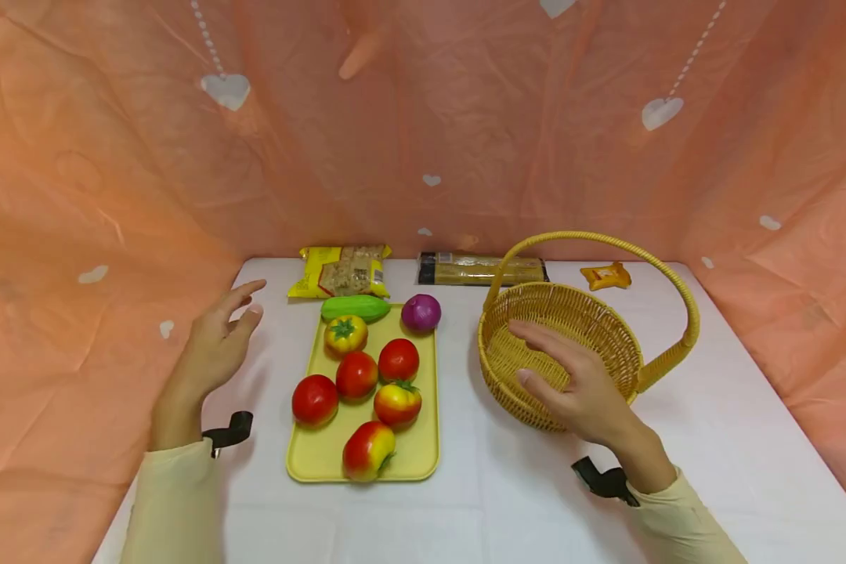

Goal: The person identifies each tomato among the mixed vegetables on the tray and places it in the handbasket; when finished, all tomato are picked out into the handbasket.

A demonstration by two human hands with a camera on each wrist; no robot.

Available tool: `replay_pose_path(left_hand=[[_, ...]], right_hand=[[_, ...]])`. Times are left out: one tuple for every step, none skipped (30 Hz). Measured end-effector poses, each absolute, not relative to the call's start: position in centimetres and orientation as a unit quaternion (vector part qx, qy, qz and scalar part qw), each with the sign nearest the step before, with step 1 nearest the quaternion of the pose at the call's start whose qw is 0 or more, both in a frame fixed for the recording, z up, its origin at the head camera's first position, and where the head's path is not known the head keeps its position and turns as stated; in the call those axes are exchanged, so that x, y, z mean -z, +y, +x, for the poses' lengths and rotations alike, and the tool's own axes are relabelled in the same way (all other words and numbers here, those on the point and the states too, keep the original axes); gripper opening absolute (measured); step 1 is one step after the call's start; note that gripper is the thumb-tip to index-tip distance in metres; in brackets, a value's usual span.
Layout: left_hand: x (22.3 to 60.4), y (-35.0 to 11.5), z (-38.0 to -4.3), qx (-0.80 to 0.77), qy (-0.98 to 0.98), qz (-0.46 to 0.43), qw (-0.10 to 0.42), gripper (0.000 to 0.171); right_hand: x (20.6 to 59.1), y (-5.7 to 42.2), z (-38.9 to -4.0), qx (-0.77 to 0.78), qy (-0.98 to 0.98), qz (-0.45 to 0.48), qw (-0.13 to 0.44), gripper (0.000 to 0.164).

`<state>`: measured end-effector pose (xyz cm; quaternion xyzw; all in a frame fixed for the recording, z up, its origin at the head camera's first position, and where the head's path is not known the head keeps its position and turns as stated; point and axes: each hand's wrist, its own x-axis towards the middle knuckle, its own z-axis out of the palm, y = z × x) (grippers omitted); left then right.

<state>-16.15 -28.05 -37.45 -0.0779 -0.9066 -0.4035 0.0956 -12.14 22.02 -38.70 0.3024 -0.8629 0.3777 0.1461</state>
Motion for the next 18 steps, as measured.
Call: replay_pose_path(left_hand=[[37.7, -28.0, -16.4, 0.416, -0.902, -0.073, 0.088, 0.049], [37.9, -28.0, -16.8, 0.425, -0.899, -0.070, 0.084, 0.049], [38.1, -27.9, -17.2, 0.435, -0.895, -0.069, 0.077, 0.048], [38.3, -27.9, -17.6, 0.437, -0.894, -0.067, 0.071, 0.048], [38.5, -27.8, -18.0, 0.440, -0.893, -0.066, 0.062, 0.047], [38.7, -27.8, -18.4, 0.442, -0.893, -0.063, 0.051, 0.047], [39.0, -27.7, -18.9, 0.444, -0.893, -0.062, 0.039, 0.048], [39.3, -27.7, -19.3, 0.441, -0.895, -0.061, 0.026, 0.048], [39.6, -27.7, -19.8, 0.436, -0.898, -0.060, 0.011, 0.049], [40.0, -27.7, -20.2, 0.425, -0.903, -0.058, -0.002, 0.049], [40.4, -27.7, -20.5, 0.418, -0.907, -0.055, -0.017, 0.049], [40.9, -27.7, -20.8, 0.408, -0.911, -0.052, -0.028, 0.050], [41.3, -27.8, -21.1, 0.398, -0.915, -0.051, -0.039, 0.050], [41.7, -27.8, -21.4, 0.391, -0.918, -0.050, -0.050, 0.050], [42.0, -27.8, -21.6, 0.383, -0.921, -0.050, -0.058, 0.050], [42.3, -27.7, -21.9, 0.376, -0.923, -0.052, -0.063, 0.049], [42.6, -27.7, -22.1, 0.369, -0.925, -0.055, -0.068, 0.049], [42.9, -27.5, -22.2, 0.361, -0.928, -0.060, -0.070, 0.049]], right_hand=[[38.8, 21.5, -12.2, -0.382, -0.860, 0.308, 0.142, 0.060], [38.8, 21.0, -12.2, -0.386, -0.858, 0.311, 0.134, 0.059], [38.9, 20.5, -12.3, -0.390, -0.856, 0.314, 0.125, 0.058], [39.0, 19.9, -12.3, -0.394, -0.855, 0.316, 0.117, 0.057], [39.1, 19.4, -12.3, -0.397, -0.854, 0.320, 0.107, 0.056], [39.2, 18.9, -12.3, -0.401, -0.851, 0.325, 0.099, 0.055], [39.3, 18.3, -12.3, -0.405, -0.848, 0.329, 0.089, 0.054], [39.4, 17.8, -12.2, -0.408, -0.846, 0.333, 0.083, 0.053], [39.5, 17.3, -12.3, -0.407, -0.844, 0.339, 0.080, 0.053], [39.6, 16.8, -12.3, -0.406, -0.842, 0.347, 0.078, 0.052], [39.7, 16.3, -12.4, -0.407, -0.838, 0.355, 0.075, 0.052], [39.8, 15.9, -12.4, -0.405, -0.836, 0.363, 0.073, 0.052], [39.8, 15.5, -12.5, -0.405, -0.834, 0.369, 0.070, 0.052], [39.9, 15.1, -12.6, -0.403, -0.833, 0.373, 0.067, 0.052], [40.0, 14.7, -12.7, -0.403, -0.831, 0.378, 0.063, 0.052], [40.1, 14.4, -12.7, -0.405, -0.829, 0.381, 0.056, 0.051], [40.2, 14.1, -12.8, -0.408, -0.828, 0.382, 0.047, 0.050], [40.4, 13.8, -12.9, -0.410, -0.828, 0.382, 0.038, 0.049]])
